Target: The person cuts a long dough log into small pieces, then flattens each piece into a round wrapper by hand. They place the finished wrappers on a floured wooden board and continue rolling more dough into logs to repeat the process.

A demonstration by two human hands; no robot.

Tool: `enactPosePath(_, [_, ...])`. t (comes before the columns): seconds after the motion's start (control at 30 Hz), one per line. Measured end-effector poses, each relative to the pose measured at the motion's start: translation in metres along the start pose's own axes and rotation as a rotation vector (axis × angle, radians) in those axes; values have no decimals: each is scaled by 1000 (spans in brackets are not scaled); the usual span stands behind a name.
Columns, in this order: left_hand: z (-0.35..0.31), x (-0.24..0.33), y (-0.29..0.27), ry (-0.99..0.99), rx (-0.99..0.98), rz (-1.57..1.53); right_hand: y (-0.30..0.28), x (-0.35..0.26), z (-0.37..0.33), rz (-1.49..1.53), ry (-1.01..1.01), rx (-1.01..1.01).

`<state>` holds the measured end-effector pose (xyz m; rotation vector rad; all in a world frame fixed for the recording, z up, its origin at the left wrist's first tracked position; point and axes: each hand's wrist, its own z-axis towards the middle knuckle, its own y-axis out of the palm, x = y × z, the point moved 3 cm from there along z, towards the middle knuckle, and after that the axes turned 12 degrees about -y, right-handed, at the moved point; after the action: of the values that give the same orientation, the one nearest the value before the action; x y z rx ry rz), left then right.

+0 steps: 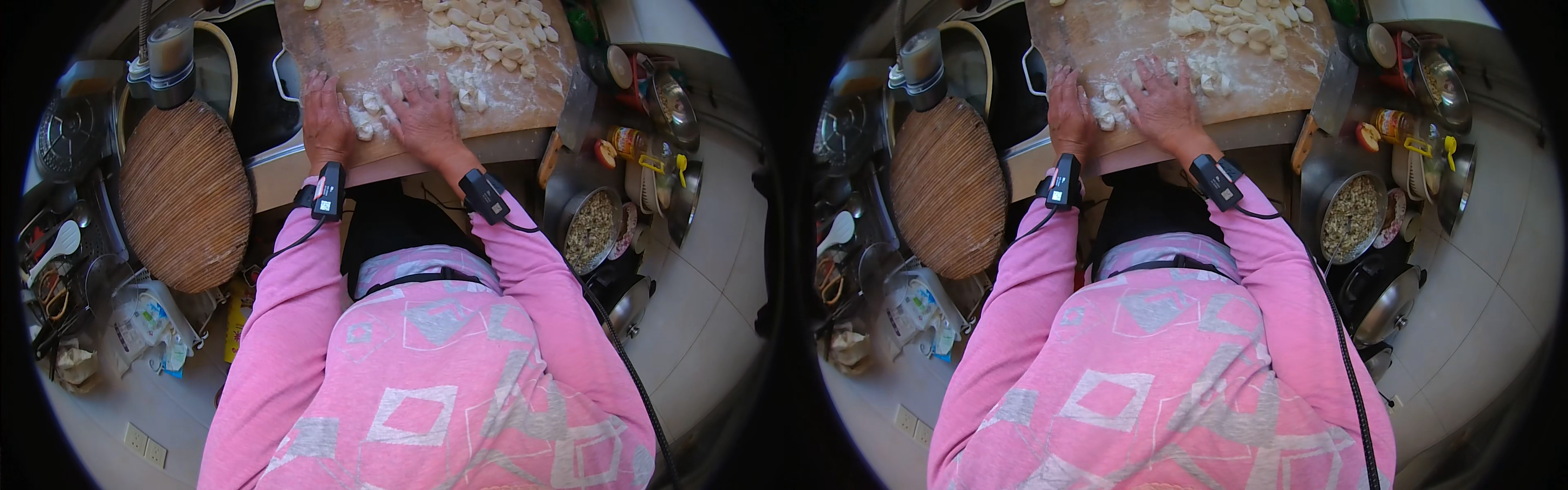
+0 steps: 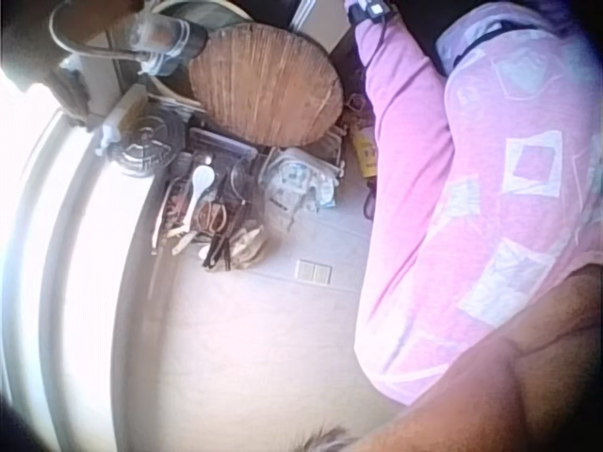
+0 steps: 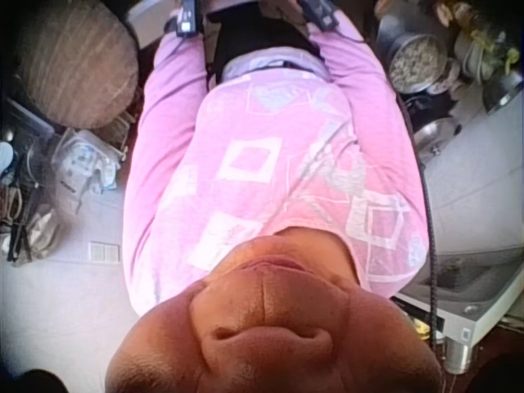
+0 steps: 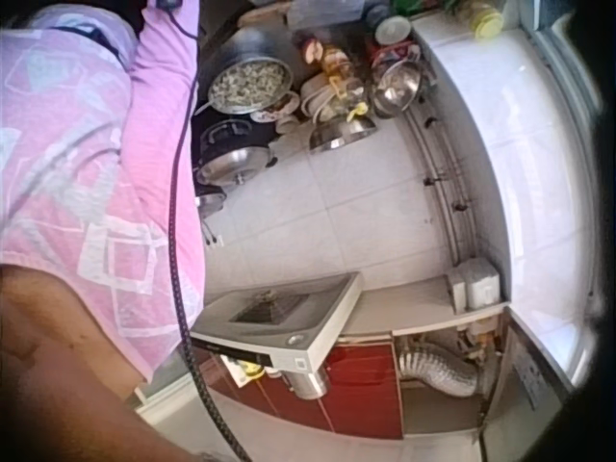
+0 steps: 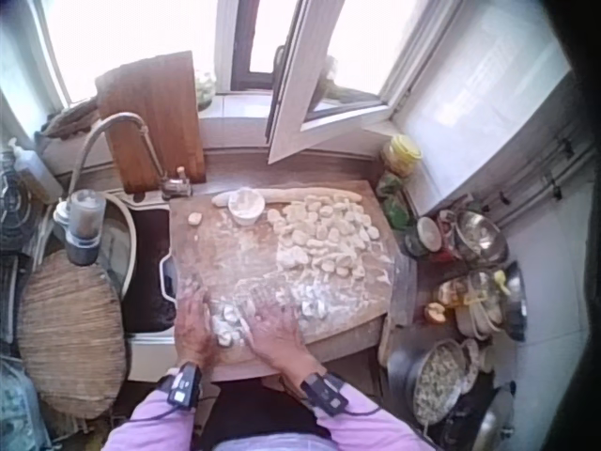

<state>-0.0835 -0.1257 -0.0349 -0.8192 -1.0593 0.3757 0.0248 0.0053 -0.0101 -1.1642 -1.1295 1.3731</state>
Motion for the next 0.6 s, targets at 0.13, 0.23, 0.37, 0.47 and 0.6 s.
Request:
enactPosePath(0.13, [0, -1, 1, -20, -29, 10, 0, -21, -1, -11, -142, 33])
enactPosePath(0.23, [-1, 0, 1, -14, -25, 16, 1, -27, -2, 50, -104, 21])
enactPosePath(0.37, [0, -1, 2, -10, -17, 17, -7, -2, -16, -22, 79, 44])
enactPosePath(0.47, [0, 0, 2, 4, -15, 21, -8, 6, -24, 15, 94, 27])
enactPosePath(0.6, [1, 2, 0, 1, -22, 33, 0, -11, -23, 20, -49, -2])
